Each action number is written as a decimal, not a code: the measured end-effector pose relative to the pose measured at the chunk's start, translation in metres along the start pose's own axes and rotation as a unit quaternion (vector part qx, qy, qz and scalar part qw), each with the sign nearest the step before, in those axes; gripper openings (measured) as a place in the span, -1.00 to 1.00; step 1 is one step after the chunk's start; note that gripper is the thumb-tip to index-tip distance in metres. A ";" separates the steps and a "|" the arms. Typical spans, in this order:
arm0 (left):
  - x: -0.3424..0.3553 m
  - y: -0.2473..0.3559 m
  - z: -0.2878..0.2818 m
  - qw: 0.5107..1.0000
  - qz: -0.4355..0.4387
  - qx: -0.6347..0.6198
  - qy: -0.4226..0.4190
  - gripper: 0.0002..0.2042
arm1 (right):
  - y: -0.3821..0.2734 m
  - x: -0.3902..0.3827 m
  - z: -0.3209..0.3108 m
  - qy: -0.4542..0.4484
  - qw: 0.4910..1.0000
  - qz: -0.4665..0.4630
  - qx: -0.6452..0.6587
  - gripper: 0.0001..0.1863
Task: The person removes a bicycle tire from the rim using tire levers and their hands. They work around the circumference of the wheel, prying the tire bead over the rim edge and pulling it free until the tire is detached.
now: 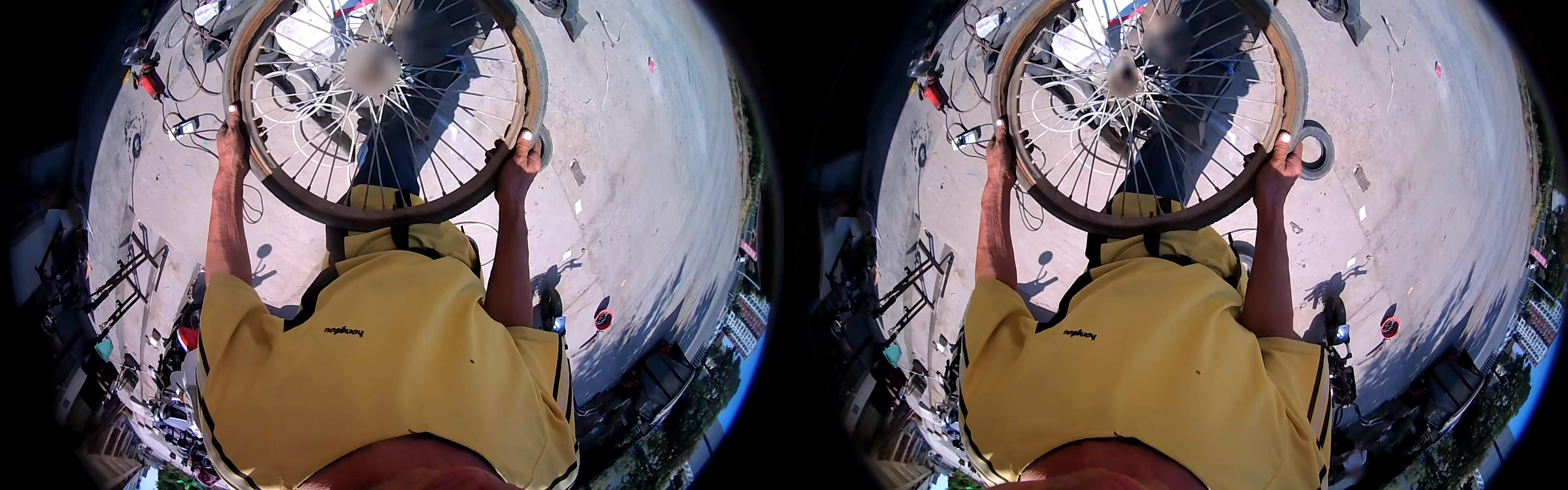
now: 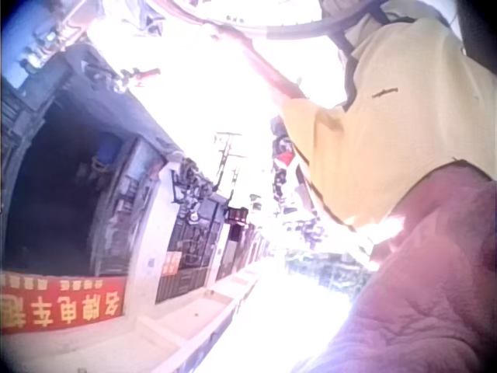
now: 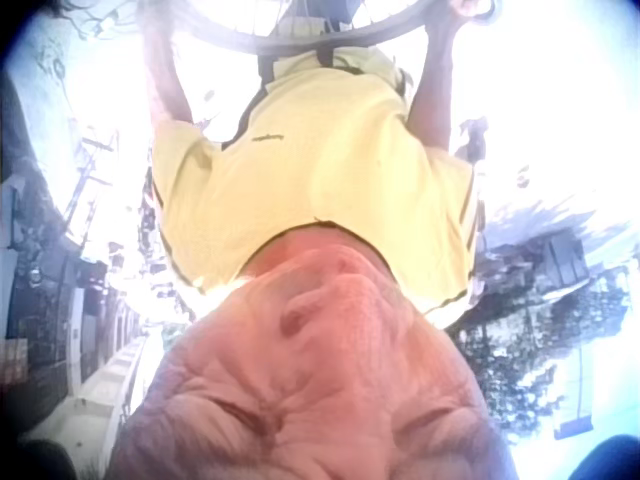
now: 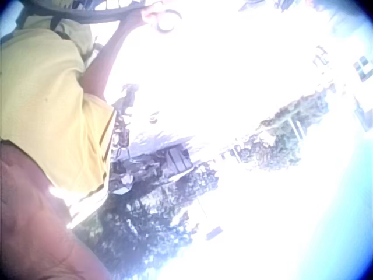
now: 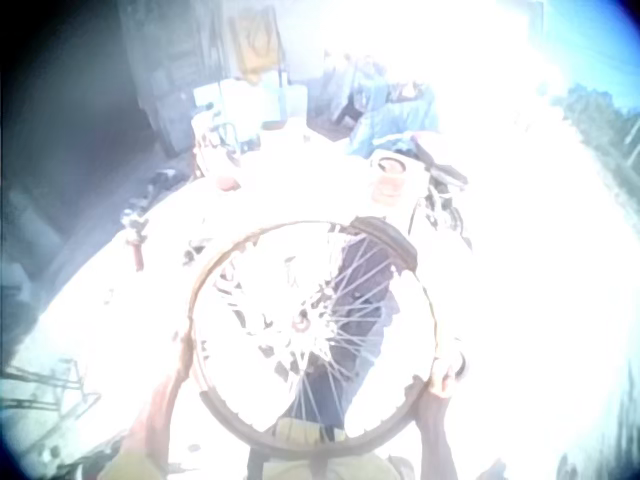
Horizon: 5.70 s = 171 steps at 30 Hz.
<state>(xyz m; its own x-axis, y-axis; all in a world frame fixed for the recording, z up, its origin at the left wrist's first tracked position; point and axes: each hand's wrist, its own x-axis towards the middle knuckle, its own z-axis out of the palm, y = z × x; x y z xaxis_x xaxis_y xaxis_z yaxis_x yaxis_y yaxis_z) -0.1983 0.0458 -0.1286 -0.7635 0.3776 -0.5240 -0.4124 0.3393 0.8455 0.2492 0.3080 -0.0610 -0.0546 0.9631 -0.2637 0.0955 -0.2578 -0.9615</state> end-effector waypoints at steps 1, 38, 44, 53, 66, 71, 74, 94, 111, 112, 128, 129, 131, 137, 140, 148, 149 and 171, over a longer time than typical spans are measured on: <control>0.004 0.004 0.000 1.000 -0.011 -0.011 -0.003 -0.28 | 0.003 0.002 0.004 0.003 1.000 0.002 0.013 -0.51; 0.068 0.054 0.010 0.995 0.025 0.071 -0.062 -0.32 | 0.015 0.089 -0.005 -0.003 0.988 -0.094 -0.123 -0.41; 0.085 0.053 -0.004 0.990 0.069 0.112 -0.041 -0.24 | -0.024 0.091 0.012 -0.030 0.984 -0.079 -0.158 -0.40; 0.077 0.067 0.011 0.990 -0.002 0.128 -0.061 -0.24 | -0.041 0.096 0.019 -0.026 0.980 -0.040 -0.192 -0.45; 0.088 0.067 0.012 0.991 0.032 0.080 -0.102 -0.29 | -0.044 0.120 0.024 -0.065 0.990 0.027 -0.126 -0.52; 0.094 0.071 0.013 0.991 0.006 0.104 -0.089 -0.39 | -0.054 0.111 0.034 -0.054 0.975 -0.082 -0.200 -0.36; 0.091 0.083 0.024 0.974 0.151 0.132 -0.107 -0.34 | -0.033 0.142 0.022 -0.041 0.961 -0.152 -0.228 -0.36; 0.091 0.089 0.029 0.978 0.057 0.128 -0.157 -0.26 | -0.053 0.144 0.028 -0.111 0.979 -0.009 -0.170 -0.43; 0.006 0.014 0.001 0.995 -0.037 -0.055 -0.072 -0.34 | -0.043 0.153 0.028 -0.105 0.988 0.026 -0.109 -0.43; 0.005 0.019 0.004 0.994 -0.050 -0.063 -0.072 -0.35 | -0.045 0.152 0.027 -0.106 0.989 0.026 -0.100 -0.43; -0.085 -0.037 0.002 0.934 -0.117 -0.286 -0.177 -0.25 | -0.046 0.148 0.024 -0.123 0.988 0.043 -0.082 -0.42; -0.102 -0.046 0.014 0.925 -0.108 -0.336 -0.142 -0.35 | -0.040 0.155 0.020 -0.135 0.986 0.039 -0.092 -0.39; -0.099 -0.069 0.014 0.938 -0.129 -0.316 -0.054 -0.58 | -0.042 0.153 0.021 -0.119 0.988 0.038 -0.095 -0.37; -0.116 -0.017 0.047 0.961 -0.153 -0.191 0.131 -0.84 | -0.047 0.138 0.031 -0.097 0.989 0.018 -0.110 -0.38; -0.113 -0.011 0.056 0.959 -0.152 -0.167 0.170 -0.84 | -0.048 0.131 0.032 -0.052 0.989 0.005 -0.135 -0.40; -0.101 -0.047 0.041 0.951 -0.128 -0.271 0.072 -0.63 | -0.051 0.143 0.033 -0.108 0.984 -0.013 -0.143 -0.36; -0.105 -0.049 0.039 0.941 -0.120 -0.310 0.057 -0.58 | -0.050 0.144 0.032 -0.100 0.983 -0.013 -0.155 -0.35; -0.164 -0.075 0.078 0.920 -0.126 -0.360 0.090 -0.76 | -0.016 0.085 -0.001 -0.056 0.988 -0.021 -0.143 0.01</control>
<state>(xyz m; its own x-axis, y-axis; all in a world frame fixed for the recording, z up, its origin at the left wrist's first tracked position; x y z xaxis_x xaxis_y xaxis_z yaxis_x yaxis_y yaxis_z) -0.0028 0.0257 -0.1143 -0.6421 0.1950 -0.7414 -0.7602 -0.2869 0.5830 0.2445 0.3939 -0.0680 -0.1716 0.9539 -0.2464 0.3667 -0.1703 -0.9146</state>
